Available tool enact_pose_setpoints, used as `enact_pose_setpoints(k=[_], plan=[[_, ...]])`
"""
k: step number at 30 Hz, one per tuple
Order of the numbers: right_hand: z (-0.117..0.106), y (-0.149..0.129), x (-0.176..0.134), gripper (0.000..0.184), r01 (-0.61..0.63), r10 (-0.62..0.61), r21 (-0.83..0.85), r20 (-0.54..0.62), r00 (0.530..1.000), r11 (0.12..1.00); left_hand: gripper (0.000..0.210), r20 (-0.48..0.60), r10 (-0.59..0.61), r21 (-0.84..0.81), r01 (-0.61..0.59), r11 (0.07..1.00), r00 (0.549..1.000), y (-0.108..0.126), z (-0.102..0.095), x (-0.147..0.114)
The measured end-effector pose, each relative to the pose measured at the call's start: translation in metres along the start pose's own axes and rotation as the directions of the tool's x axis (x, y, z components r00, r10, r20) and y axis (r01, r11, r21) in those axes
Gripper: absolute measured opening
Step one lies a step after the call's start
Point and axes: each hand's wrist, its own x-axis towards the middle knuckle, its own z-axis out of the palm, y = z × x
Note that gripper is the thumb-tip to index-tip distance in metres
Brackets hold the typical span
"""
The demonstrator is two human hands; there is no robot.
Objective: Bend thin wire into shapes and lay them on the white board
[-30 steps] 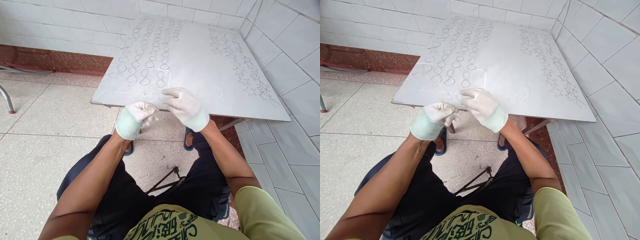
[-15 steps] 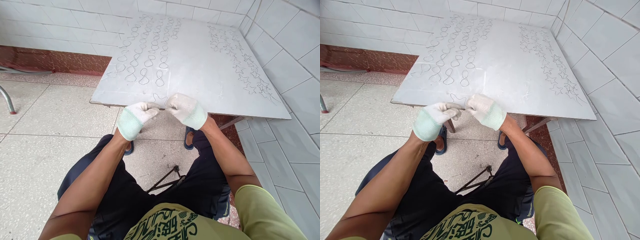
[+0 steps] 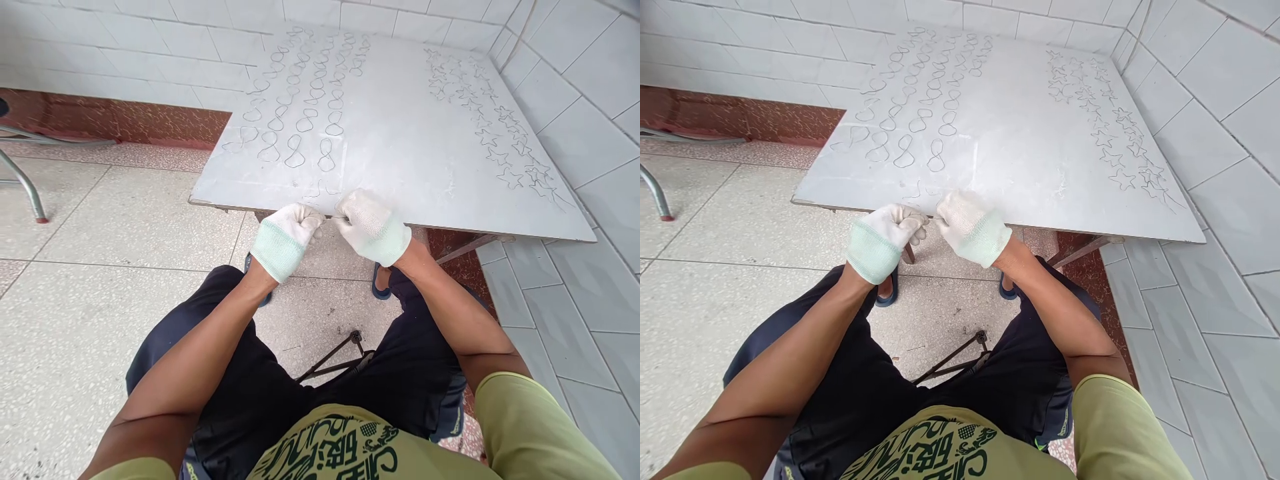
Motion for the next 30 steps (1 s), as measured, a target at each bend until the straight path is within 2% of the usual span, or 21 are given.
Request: enact_pose_setpoints(k=[3,6,8,10,14,18,21,24,27,30], plan=[[0.001,-0.007,-0.003,0.027,-0.064,0.068,0.107,-0.026,0.997,0.992,0.017,-0.052,0.032,0.049,-0.029,0.998,0.998,0.001,0.003,-0.003],[-0.001,-0.013,-0.003,0.014,-0.200,0.251,0.337,-0.114,0.961,0.920,0.019,-0.069,0.043,0.068,-0.038,0.997,0.997,0.001,0.003,-0.005],[-0.005,-0.015,-0.002,0.018,-0.263,0.367,0.460,-0.153,0.917,0.848,0.020,-0.058,0.060,0.100,-0.054,0.994,0.997,0.001,0.004,-0.006],[-0.010,-0.014,0.001,0.022,-0.304,0.418,0.512,-0.122,0.900,0.803,0.019,-0.019,0.099,0.170,-0.095,0.981,0.995,0.002,0.004,-0.007],[-0.023,-0.012,0.002,0.025,-0.314,0.373,0.516,-0.011,0.928,0.797,0.021,0.060,0.209,0.349,-0.216,0.912,0.976,0.005,0.006,-0.013],[-0.031,-0.013,0.001,0.023,-0.310,0.334,0.524,0.050,0.941,0.794,0.019,0.136,0.235,0.365,-0.269,0.891,0.962,0.005,0.008,-0.016],[-0.030,-0.016,0.001,0.019,-0.331,0.342,0.593,0.099,0.935,0.734,0.016,0.142,0.201,0.330,-0.237,0.914,0.969,0.004,0.011,-0.014],[-0.026,-0.020,0.001,0.017,-0.335,0.361,0.651,0.100,0.927,0.681,0.022,0.104,0.120,0.290,-0.146,0.946,0.987,0.007,0.016,-0.013],[-0.025,-0.026,0.001,0.020,-0.331,0.373,0.646,0.076,0.925,0.688,0.031,0.081,0.063,0.243,-0.081,0.967,0.995,0.011,0.019,-0.014],[-0.029,-0.029,0.002,0.022,-0.369,0.382,0.598,0.111,0.917,0.711,0.026,0.021,0.083,0.260,-0.086,0.962,0.996,0.013,0.020,-0.018]])
